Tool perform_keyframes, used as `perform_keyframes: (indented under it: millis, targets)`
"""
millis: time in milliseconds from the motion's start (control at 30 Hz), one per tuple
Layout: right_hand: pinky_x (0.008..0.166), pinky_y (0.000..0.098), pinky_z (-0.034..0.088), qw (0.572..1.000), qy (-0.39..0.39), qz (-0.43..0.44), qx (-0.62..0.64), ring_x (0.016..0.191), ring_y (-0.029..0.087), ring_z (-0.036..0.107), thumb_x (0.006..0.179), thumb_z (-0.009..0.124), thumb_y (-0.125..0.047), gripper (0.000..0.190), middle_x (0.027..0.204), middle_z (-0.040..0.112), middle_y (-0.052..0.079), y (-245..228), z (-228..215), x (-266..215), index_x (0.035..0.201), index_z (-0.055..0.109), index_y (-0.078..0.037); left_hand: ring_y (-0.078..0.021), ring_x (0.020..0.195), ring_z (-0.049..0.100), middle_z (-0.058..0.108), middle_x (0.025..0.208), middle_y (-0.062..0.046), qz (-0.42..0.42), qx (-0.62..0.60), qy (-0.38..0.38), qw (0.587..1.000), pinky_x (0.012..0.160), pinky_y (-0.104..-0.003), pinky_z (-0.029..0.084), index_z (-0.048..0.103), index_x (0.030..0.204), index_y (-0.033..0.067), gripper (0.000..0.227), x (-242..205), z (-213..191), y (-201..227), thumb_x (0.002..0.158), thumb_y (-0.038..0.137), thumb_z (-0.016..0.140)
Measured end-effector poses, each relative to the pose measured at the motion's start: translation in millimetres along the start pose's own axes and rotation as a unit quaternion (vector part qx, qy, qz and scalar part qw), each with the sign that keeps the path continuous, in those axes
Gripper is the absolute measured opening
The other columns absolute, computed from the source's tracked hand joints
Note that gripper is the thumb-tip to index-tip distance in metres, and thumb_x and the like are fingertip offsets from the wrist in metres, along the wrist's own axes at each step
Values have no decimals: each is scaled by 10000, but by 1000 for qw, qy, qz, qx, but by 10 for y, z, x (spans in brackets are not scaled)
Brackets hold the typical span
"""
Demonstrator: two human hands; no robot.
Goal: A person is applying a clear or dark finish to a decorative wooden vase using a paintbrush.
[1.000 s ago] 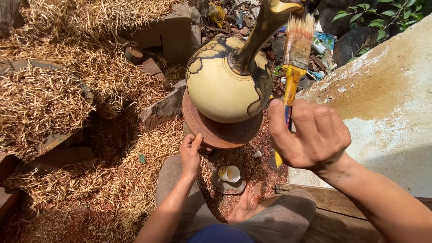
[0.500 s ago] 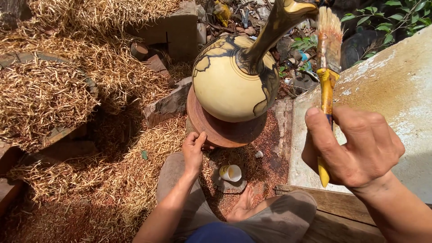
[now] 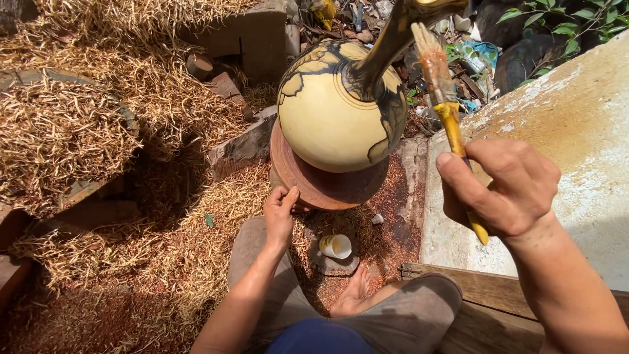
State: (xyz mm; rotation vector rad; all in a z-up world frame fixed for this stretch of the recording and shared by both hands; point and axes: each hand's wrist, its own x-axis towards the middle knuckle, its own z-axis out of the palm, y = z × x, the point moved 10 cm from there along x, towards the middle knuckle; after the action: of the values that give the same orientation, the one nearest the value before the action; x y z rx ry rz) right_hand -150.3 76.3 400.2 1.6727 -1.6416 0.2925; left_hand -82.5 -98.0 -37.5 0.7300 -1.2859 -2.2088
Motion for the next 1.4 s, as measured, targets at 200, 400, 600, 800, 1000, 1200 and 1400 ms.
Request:
perform_keyframes:
  millis: [200,400,600,800,1000,1200,1400]
  targets:
    - [619,368,552,999,-4,-36,-26,779,248,634,866,765,52,333,942,652,113,0,-81,157,1159,708,-94,-138,683,722,707,749,-59,-20,16,0,1000,633,-305,652,625,785,106,266,25,-51,2,974,289,656]
    - [621,367,557,999,-25,-20,-29,805,251,643,870,760,32,344,980,647,104,-130,91,93,1186,708,-94,-98,673,560,584,737,1,40,-10,-10,999,650,-266,538,588,782,114,306,166,-224,-217,1000,288,714]
    - [640,378,568,999,26,-4,-20,832,264,646,882,780,37,360,1007,628,116,-64,36,41,1200,668,-90,-80,646,504,558,716,39,5,36,0,999,656,-243,470,615,775,147,309,446,-403,-58,1001,347,682]
    - [650,376,601,999,36,-12,8,835,253,641,891,766,41,379,1024,604,111,-137,292,-59,1222,645,-98,-66,613,454,556,714,58,11,42,26,999,626,-223,403,627,786,159,322,843,-571,48,1018,375,683]
    - [680,353,585,995,100,0,-7,960,255,659,968,820,10,406,1108,610,90,223,360,-620,1311,659,-136,-42,638,449,554,744,73,37,26,35,998,605,-210,379,660,863,137,324,815,-504,326,1070,384,628]
    - [757,400,658,992,102,55,49,934,287,629,859,766,35,393,1040,573,123,228,120,-702,1182,610,-126,-28,640,448,516,774,85,23,43,19,999,572,-193,378,676,1063,129,264,360,-404,157,1056,369,567]
    - [740,373,643,993,96,-4,74,944,256,659,921,783,-17,343,1078,610,104,76,440,-496,1237,673,-92,-36,685,413,453,853,71,38,-6,13,999,604,-192,375,555,1166,67,191,256,-396,-19,1167,258,556]
